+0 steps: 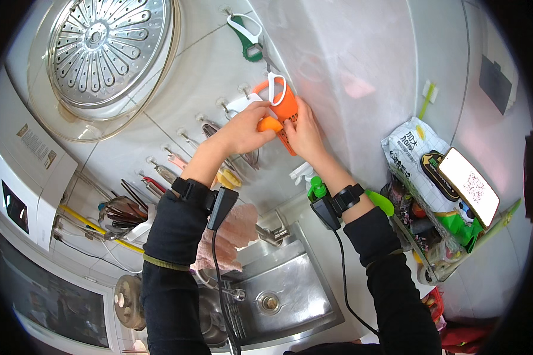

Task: The person rinses a pot, pours water into it, and then retrieves a carrot. They peel the carrot over the sink, wash it, and grate it into a bowl using a handheld grater.

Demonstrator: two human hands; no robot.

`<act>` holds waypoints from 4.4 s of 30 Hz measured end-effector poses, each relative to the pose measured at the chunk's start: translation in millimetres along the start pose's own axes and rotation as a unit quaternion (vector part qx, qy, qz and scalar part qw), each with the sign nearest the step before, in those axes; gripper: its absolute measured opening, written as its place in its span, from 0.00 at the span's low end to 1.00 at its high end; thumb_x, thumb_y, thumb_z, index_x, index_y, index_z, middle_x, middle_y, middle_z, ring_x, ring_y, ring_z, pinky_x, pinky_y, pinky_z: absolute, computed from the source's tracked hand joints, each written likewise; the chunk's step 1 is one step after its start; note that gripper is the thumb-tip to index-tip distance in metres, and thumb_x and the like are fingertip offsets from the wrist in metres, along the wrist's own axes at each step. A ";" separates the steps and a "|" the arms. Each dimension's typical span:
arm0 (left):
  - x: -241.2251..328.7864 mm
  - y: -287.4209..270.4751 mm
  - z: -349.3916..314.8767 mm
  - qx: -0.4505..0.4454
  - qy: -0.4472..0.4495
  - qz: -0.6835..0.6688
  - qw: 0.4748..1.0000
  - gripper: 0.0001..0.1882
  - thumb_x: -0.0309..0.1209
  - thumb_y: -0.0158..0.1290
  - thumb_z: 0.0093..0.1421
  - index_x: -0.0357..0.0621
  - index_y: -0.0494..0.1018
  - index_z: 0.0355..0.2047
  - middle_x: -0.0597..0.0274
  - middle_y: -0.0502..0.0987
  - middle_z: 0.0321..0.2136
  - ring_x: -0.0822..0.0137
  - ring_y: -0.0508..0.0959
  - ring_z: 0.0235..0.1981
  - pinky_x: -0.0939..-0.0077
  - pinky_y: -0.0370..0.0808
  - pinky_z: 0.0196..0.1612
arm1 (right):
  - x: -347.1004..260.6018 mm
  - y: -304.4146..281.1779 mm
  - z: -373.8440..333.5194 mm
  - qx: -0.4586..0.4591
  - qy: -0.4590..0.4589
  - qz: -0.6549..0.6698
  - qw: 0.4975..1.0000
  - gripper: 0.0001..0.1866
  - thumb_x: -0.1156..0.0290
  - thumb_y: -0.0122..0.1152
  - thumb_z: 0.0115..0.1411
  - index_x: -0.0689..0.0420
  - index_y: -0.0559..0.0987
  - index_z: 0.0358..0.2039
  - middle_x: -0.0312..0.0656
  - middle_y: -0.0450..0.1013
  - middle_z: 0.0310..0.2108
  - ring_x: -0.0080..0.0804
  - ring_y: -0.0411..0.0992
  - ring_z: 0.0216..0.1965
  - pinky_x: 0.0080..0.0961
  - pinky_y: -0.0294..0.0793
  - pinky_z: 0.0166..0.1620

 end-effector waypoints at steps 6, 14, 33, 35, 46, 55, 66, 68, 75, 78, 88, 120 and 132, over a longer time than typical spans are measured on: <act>1.3 -9.2 11.6 0.001 -0.011 0.039 0.999 0.20 0.36 0.52 0.49 0.35 0.69 0.39 0.48 0.61 0.54 0.55 0.65 0.54 0.69 0.63 0.54 | 4.5 8.8 -1.2 -0.034 0.090 -0.051 0.994 0.32 0.73 0.55 0.53 0.68 0.55 0.56 0.60 0.55 0.55 0.55 0.60 0.53 0.39 0.64 0.53; -13.5 -0.2 26.6 0.026 -0.082 -0.060 0.994 0.22 0.39 0.51 0.51 0.35 0.68 0.42 0.50 0.65 0.48 0.61 0.70 0.44 0.72 0.67 0.47 | 34.9 22.9 -26.6 -0.138 0.200 -0.025 0.970 0.24 0.71 0.56 0.52 0.64 0.63 0.48 0.56 0.59 0.48 0.54 0.64 0.48 0.38 0.66 0.50; -4.9 -18.4 1.1 0.055 -0.105 -0.455 0.882 0.19 0.38 0.45 0.59 0.34 0.68 0.42 0.63 0.72 0.34 0.75 0.67 0.26 0.82 0.66 0.31 | 1.2 -31.9 -30.2 -0.066 0.157 -0.016 0.985 0.13 0.70 0.52 0.58 0.60 0.66 0.42 0.50 0.75 0.32 0.48 0.74 0.33 0.38 0.71 0.35; -3.6 -24.5 -3.9 0.054 -0.084 -0.506 0.857 0.20 0.38 0.44 0.59 0.33 0.69 0.43 0.63 0.72 0.32 0.75 0.68 0.27 0.83 0.65 0.29 | -6.9 -40.8 -32.2 -0.083 0.157 -0.077 0.981 0.14 0.68 0.52 0.58 0.59 0.66 0.43 0.51 0.75 0.31 0.51 0.73 0.31 0.41 0.71 0.34; -3.0 -35.9 -24.1 0.032 -0.068 -0.492 0.867 0.19 0.36 0.42 0.59 0.33 0.68 0.44 0.62 0.74 0.42 0.77 0.67 0.27 0.83 0.65 0.31 | -103.5 -70.0 -8.5 -0.054 -0.024 -0.370 0.927 0.13 0.72 0.50 0.55 0.58 0.68 0.41 0.45 0.73 0.25 0.43 0.75 0.25 0.36 0.74 0.26; -1.4 -34.4 -23.7 0.041 -0.078 -0.489 0.868 0.20 0.38 0.43 0.59 0.34 0.69 0.44 0.63 0.73 0.37 0.77 0.68 0.28 0.84 0.66 0.33 | -104.1 -71.5 -16.6 -0.116 -0.088 -0.474 0.868 0.17 0.74 0.55 0.49 0.64 0.72 0.41 0.42 0.73 0.24 0.32 0.76 0.24 0.24 0.75 0.23; -20.1 -20.8 -17.3 0.063 -0.104 -0.463 0.878 0.20 0.41 0.44 0.58 0.35 0.69 0.42 0.63 0.72 0.27 0.75 0.70 0.27 0.83 0.66 0.31 | -92.4 -118.4 -55.2 -0.055 -0.001 -0.243 0.968 0.17 0.70 0.52 0.56 0.57 0.68 0.47 0.44 0.73 0.35 0.46 0.72 0.33 0.38 0.72 0.34; -25.4 -11.8 -9.2 0.089 -0.123 -0.459 0.875 0.21 0.42 0.45 0.58 0.36 0.70 0.41 0.63 0.72 0.28 0.75 0.70 0.28 0.83 0.66 0.31 | -92.7 -122.7 -66.1 -0.023 -0.008 -0.225 0.974 0.18 0.69 0.52 0.58 0.56 0.67 0.48 0.45 0.72 0.38 0.48 0.71 0.34 0.41 0.71 0.35; -33.1 14.0 16.7 0.125 -0.159 -0.463 0.863 0.19 0.42 0.45 0.58 0.39 0.70 0.39 0.64 0.72 0.30 0.76 0.72 0.29 0.83 0.66 0.31 | -81.1 -123.4 -83.9 -0.024 0.002 -0.213 0.977 0.17 0.70 0.52 0.58 0.58 0.69 0.48 0.50 0.73 0.39 0.49 0.73 0.36 0.37 0.72 0.36; -34.5 19.4 17.6 0.107 -0.170 -0.460 0.865 0.19 0.42 0.46 0.58 0.38 0.69 0.40 0.64 0.71 0.32 0.75 0.72 0.31 0.82 0.66 0.33 | -81.0 -125.4 -83.2 -0.017 -0.022 -0.200 0.979 0.17 0.71 0.52 0.58 0.59 0.69 0.48 0.50 0.73 0.38 0.49 0.73 0.35 0.37 0.72 0.34; -24.2 20.8 -35.3 0.217 -0.170 -0.499 0.822 0.20 0.39 0.47 0.58 0.38 0.68 0.46 0.65 0.73 0.35 0.73 0.73 0.33 0.80 0.67 0.37 | -58.8 -119.1 -89.7 -0.030 0.019 -0.066 0.997 0.18 0.70 0.50 0.60 0.59 0.66 0.50 0.49 0.74 0.35 0.47 0.74 0.32 0.34 0.72 0.32; 161.9 174.7 -575.0 0.183 -0.440 -0.440 0.761 0.19 0.29 0.55 0.50 0.37 0.71 0.43 0.53 0.70 0.45 0.59 0.70 0.47 0.72 0.65 0.51 | -240.9 16.8 -396.5 -0.605 -0.290 0.116 0.733 0.16 0.72 0.55 0.47 0.47 0.78 0.39 0.32 0.67 0.23 0.32 0.63 0.28 0.26 0.65 0.32; 269.8 191.8 -728.4 0.127 -0.570 -0.283 0.761 0.18 0.37 0.55 0.46 0.39 0.74 0.36 0.42 0.69 0.43 0.48 0.70 0.45 0.65 0.69 0.47 | -439.5 8.2 -590.3 -0.593 -0.520 0.253 0.561 0.11 0.71 0.52 0.47 0.49 0.77 0.33 0.31 0.66 0.24 0.27 0.65 0.33 0.23 0.62 0.36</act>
Point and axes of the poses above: each hand's wrist, its own z-axis towards the middle knuckle, its own y-axis out of the palm, x = y × z, the point moved 8 cm from there along z, towards the middle knuckle
